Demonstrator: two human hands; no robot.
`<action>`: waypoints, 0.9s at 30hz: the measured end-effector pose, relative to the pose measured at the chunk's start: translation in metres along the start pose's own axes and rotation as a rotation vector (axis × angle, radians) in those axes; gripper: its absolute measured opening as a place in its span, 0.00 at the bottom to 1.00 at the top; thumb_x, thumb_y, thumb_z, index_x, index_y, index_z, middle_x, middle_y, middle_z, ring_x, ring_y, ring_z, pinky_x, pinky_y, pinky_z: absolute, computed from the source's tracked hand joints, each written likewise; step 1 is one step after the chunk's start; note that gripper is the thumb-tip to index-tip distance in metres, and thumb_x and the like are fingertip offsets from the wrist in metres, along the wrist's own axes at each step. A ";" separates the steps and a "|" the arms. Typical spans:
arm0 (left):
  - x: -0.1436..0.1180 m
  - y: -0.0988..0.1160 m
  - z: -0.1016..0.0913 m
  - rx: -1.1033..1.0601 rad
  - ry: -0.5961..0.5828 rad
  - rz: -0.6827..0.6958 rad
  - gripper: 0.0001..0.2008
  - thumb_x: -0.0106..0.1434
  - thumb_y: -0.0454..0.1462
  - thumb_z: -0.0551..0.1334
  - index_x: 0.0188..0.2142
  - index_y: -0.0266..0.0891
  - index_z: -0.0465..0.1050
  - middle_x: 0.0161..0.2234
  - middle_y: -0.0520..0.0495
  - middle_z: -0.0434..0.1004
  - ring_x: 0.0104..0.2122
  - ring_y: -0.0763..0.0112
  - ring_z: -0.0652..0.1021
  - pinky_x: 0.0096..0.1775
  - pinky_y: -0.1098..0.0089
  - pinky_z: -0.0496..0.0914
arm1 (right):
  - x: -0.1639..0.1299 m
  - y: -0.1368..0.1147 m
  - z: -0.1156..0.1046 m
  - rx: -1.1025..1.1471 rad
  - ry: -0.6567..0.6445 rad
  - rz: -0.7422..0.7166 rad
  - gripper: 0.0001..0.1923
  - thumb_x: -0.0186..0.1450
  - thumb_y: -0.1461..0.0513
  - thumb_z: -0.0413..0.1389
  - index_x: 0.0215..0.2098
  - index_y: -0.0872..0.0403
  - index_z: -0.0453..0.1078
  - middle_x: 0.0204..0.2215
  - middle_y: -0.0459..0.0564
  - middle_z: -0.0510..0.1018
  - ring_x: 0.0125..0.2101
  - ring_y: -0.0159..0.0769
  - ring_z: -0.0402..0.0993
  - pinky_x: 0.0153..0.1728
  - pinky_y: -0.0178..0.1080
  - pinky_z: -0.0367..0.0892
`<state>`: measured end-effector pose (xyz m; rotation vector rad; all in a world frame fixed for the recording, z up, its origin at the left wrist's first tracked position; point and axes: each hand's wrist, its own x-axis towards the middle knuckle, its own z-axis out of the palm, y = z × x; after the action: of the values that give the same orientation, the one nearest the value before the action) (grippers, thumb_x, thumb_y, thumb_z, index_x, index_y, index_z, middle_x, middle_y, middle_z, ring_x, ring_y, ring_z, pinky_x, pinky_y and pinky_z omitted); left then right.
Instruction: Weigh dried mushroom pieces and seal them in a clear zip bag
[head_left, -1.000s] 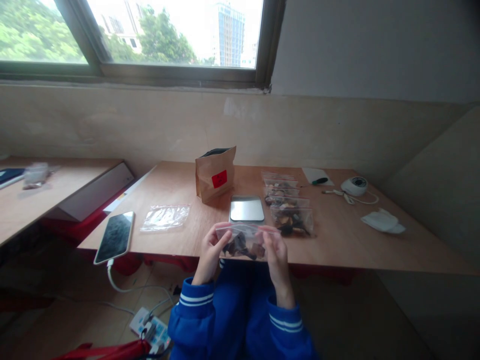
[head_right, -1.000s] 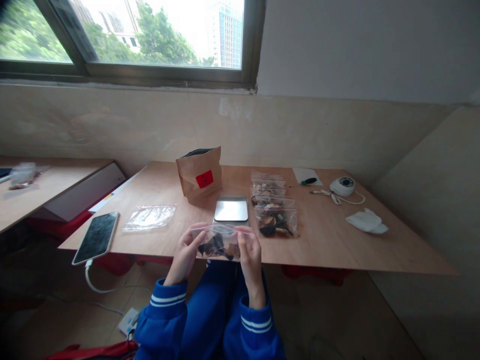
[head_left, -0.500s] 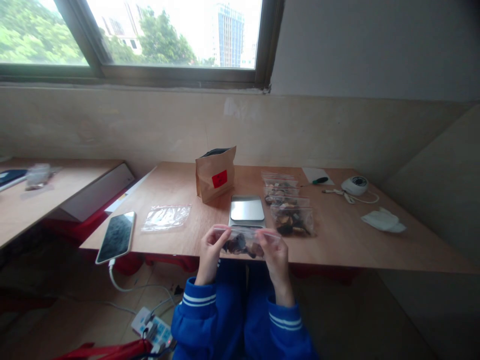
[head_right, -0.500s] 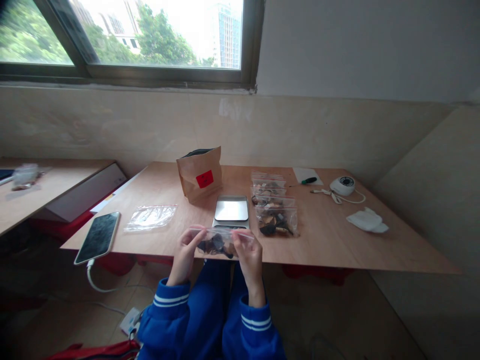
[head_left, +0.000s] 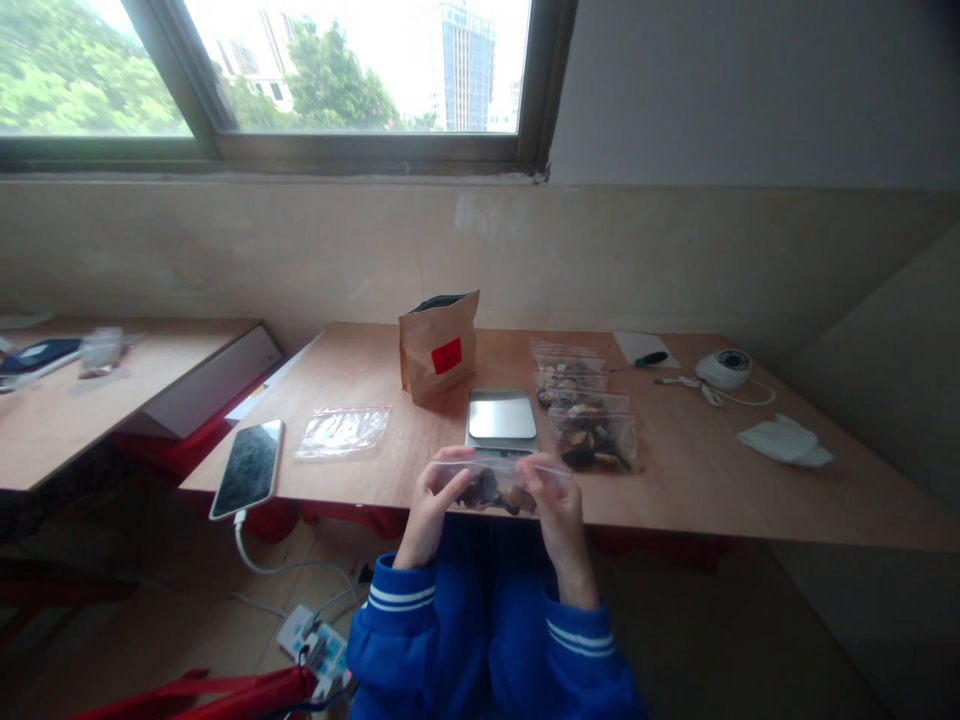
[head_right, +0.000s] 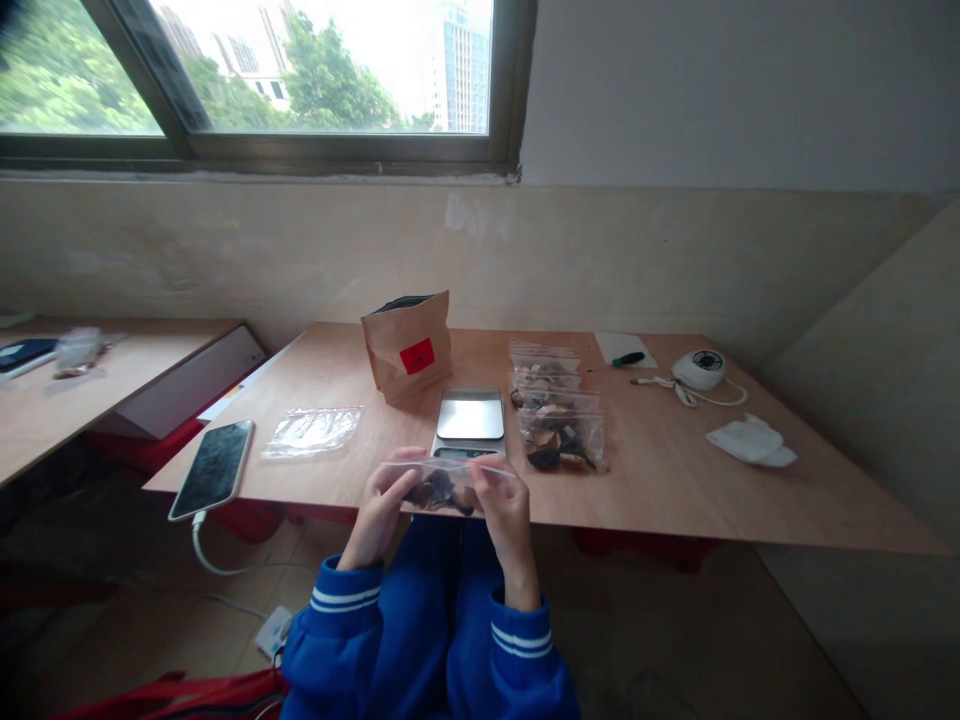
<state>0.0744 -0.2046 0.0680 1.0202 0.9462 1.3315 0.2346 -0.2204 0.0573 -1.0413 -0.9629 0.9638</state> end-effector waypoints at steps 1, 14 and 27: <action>0.000 0.000 0.000 0.024 -0.002 -0.002 0.14 0.54 0.44 0.68 0.36 0.36 0.78 0.35 0.46 0.78 0.32 0.69 0.77 0.32 0.73 0.71 | 0.000 0.001 -0.001 0.010 -0.026 0.013 0.11 0.61 0.54 0.60 0.33 0.54 0.74 0.31 0.48 0.78 0.28 0.34 0.74 0.25 0.33 0.68; -0.001 0.005 0.005 0.093 0.073 0.044 0.13 0.53 0.44 0.69 0.30 0.35 0.78 0.31 0.47 0.78 0.29 0.70 0.77 0.31 0.73 0.71 | -0.001 -0.002 0.004 -0.007 -0.074 0.012 0.11 0.60 0.54 0.61 0.32 0.53 0.74 0.26 0.46 0.76 0.24 0.33 0.72 0.23 0.33 0.66; 0.001 0.001 0.012 0.077 0.054 0.030 0.12 0.55 0.43 0.69 0.31 0.36 0.78 0.29 0.49 0.77 0.26 0.73 0.76 0.27 0.74 0.70 | 0.001 -0.002 0.008 0.003 0.085 0.023 0.14 0.57 0.53 0.63 0.30 0.55 0.73 0.21 0.44 0.74 0.21 0.31 0.68 0.20 0.32 0.63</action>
<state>0.0854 -0.2042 0.0728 1.0656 1.0334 1.3623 0.2281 -0.2178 0.0610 -1.0843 -0.8811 0.9324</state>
